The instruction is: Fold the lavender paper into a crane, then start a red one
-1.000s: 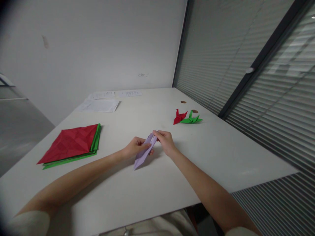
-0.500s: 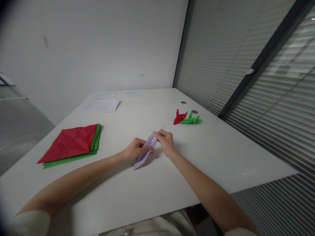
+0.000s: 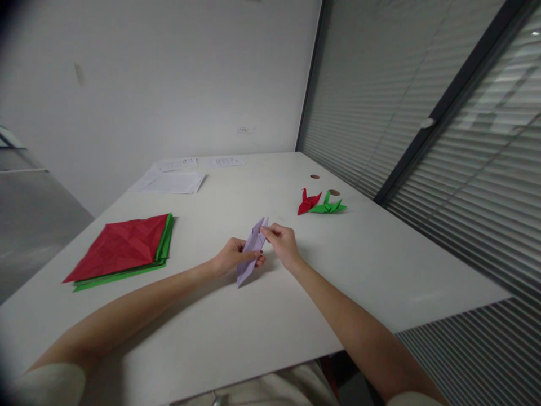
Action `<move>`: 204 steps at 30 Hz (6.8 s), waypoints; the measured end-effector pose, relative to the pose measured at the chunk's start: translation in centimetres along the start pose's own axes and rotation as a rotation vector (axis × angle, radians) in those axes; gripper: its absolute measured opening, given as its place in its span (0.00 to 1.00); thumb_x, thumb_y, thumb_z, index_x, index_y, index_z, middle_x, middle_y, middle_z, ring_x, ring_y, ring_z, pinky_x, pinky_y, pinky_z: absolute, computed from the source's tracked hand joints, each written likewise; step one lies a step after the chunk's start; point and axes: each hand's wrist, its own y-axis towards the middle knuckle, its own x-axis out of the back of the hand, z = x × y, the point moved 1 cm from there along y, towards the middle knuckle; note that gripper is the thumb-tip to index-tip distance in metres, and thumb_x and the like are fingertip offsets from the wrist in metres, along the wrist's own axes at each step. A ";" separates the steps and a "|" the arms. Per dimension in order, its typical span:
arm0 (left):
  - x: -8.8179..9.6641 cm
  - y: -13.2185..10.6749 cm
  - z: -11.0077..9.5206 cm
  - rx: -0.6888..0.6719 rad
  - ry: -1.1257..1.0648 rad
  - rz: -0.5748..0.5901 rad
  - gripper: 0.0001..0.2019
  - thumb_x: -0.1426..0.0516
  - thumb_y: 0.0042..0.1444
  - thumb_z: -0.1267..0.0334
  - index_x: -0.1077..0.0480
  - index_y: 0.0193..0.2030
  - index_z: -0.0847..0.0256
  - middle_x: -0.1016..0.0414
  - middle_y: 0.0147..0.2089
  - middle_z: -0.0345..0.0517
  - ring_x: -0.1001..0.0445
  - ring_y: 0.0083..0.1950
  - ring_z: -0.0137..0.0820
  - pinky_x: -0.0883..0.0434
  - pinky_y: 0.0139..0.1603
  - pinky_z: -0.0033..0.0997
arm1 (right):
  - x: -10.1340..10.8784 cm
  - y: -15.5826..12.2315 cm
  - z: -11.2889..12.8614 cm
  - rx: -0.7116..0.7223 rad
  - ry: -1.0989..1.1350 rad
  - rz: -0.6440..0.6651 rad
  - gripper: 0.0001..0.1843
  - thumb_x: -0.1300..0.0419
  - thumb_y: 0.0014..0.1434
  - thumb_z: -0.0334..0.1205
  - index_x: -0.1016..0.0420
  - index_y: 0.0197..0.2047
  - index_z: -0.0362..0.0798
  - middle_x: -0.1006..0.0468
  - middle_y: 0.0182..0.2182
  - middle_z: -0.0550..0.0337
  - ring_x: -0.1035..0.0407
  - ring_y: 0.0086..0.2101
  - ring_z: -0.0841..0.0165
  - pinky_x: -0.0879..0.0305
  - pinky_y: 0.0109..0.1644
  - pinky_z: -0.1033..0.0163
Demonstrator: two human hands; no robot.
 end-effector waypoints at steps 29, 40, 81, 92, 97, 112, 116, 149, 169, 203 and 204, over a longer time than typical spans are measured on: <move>-0.5 -0.9 -1.0 -0.037 -0.029 0.127 0.24 0.33 0.41 0.49 0.22 0.34 0.72 0.20 0.32 0.55 0.22 0.31 0.33 0.27 0.39 0.32 | -1.1 -1.4 0.5 -0.222 0.277 0.331 0.18 0.33 0.45 0.52 0.32 0.24 0.47 0.33 0.12 0.67 0.42 0.11 0.74 0.43 0.13 0.67; -0.6 -0.8 -0.7 -0.019 -0.096 0.107 0.24 0.32 0.40 0.49 0.22 0.34 0.72 0.20 0.33 0.57 0.21 0.31 0.35 0.25 0.41 0.36 | -1.0 -0.9 -0.9 -0.259 0.345 0.244 0.18 0.31 0.44 0.50 0.30 0.23 0.45 0.31 0.14 0.66 0.42 0.14 0.76 0.48 0.16 0.68; -0.6 -0.8 0.1 -0.040 0.016 0.108 0.22 0.34 0.44 0.50 0.23 0.35 0.71 0.20 0.30 0.52 0.24 0.29 0.30 0.29 0.36 0.29 | -0.8 -0.5 -1.6 -0.247 0.314 0.150 0.24 0.34 0.46 0.57 0.30 0.17 0.44 0.32 0.14 0.63 0.40 0.19 0.74 0.43 0.26 0.65; -0.7 -0.6 0.3 0.025 -0.046 0.183 0.28 0.33 0.40 0.46 0.24 0.36 0.74 0.20 0.31 0.58 0.21 0.32 0.36 0.26 0.41 0.38 | -0.5 0.1 -0.2 -0.312 0.443 0.012 0.20 0.29 0.37 0.53 0.24 0.21 0.43 0.22 0.22 0.55 0.30 0.27 0.66 0.35 0.35 0.62; -0.5 -0.5 0.4 -0.024 0.004 0.221 0.30 0.37 0.45 0.42 0.24 0.36 0.74 0.20 0.30 0.59 0.22 0.30 0.36 0.26 0.40 0.38 | -0.2 0.6 -0.7 -0.324 0.445 -0.048 0.20 0.29 0.36 0.52 0.25 0.24 0.44 0.22 0.22 0.55 0.29 0.28 0.65 0.34 0.34 0.61; -0.7 -1.0 -0.1 -0.082 0.198 0.309 0.27 0.41 0.50 0.42 0.22 0.29 0.71 0.20 0.33 0.60 0.22 0.34 0.35 0.27 0.43 0.33 | -0.2 0.5 -0.8 -0.351 0.436 -0.053 0.24 0.30 0.37 0.58 0.25 0.22 0.44 0.23 0.21 0.55 0.33 0.24 0.69 0.37 0.29 0.64; -0.5 -1.1 0.0 -0.041 0.125 0.294 0.25 0.38 0.48 0.45 0.22 0.35 0.72 0.20 0.33 0.59 0.22 0.33 0.34 0.27 0.41 0.34 | -0.1 0.5 -0.9 -0.349 0.416 -0.028 0.23 0.31 0.38 0.57 0.24 0.22 0.43 0.23 0.21 0.54 0.32 0.24 0.68 0.37 0.30 0.64; 0.2 -0.1 0.3 -0.038 0.005 0.111 0.25 0.35 0.45 0.45 0.22 0.30 0.74 0.23 0.27 0.54 0.29 0.23 0.28 0.35 0.26 0.26 | -1.3 -1.0 -1.7 -0.173 -0.012 0.295 0.29 0.41 0.51 0.62 0.22 0.26 0.39 0.26 0.17 0.57 0.32 0.21 0.69 0.38 0.24 0.65; 0.5 0.0 0.9 -0.102 0.043 0.186 0.23 0.37 0.49 0.48 0.22 0.31 0.73 0.22 0.31 0.56 0.27 0.26 0.27 0.32 0.29 0.26 | -1.4 -1.4 -1.1 -0.246 0.112 0.362 0.31 0.40 0.50 0.62 0.20 0.35 0.38 0.22 0.23 0.53 0.32 0.21 0.70 0.37 0.24 0.66; 0.0 -0.2 0.8 -0.089 0.033 0.168 0.25 0.38 0.49 0.45 0.23 0.30 0.73 0.22 0.29 0.55 0.30 0.26 0.27 0.36 0.27 0.25 | -1.4 -1.4 -1.3 -0.265 0.122 0.374 0.33 0.42 0.53 0.62 0.20 0.36 0.35 0.34 0.11 0.63 0.39 0.12 0.72 0.47 0.14 0.68; 0.0 -0.2 0.8 -0.091 0.027 0.166 0.25 0.38 0.49 0.45 0.23 0.30 0.72 0.22 0.29 0.55 0.29 0.26 0.27 0.36 0.27 0.25 | -1.4 -1.4 -1.3 -0.265 0.129 0.375 0.33 0.42 0.53 0.62 0.20 0.36 0.35 0.34 0.11 0.63 0.39 0.12 0.72 0.46 0.14 0.68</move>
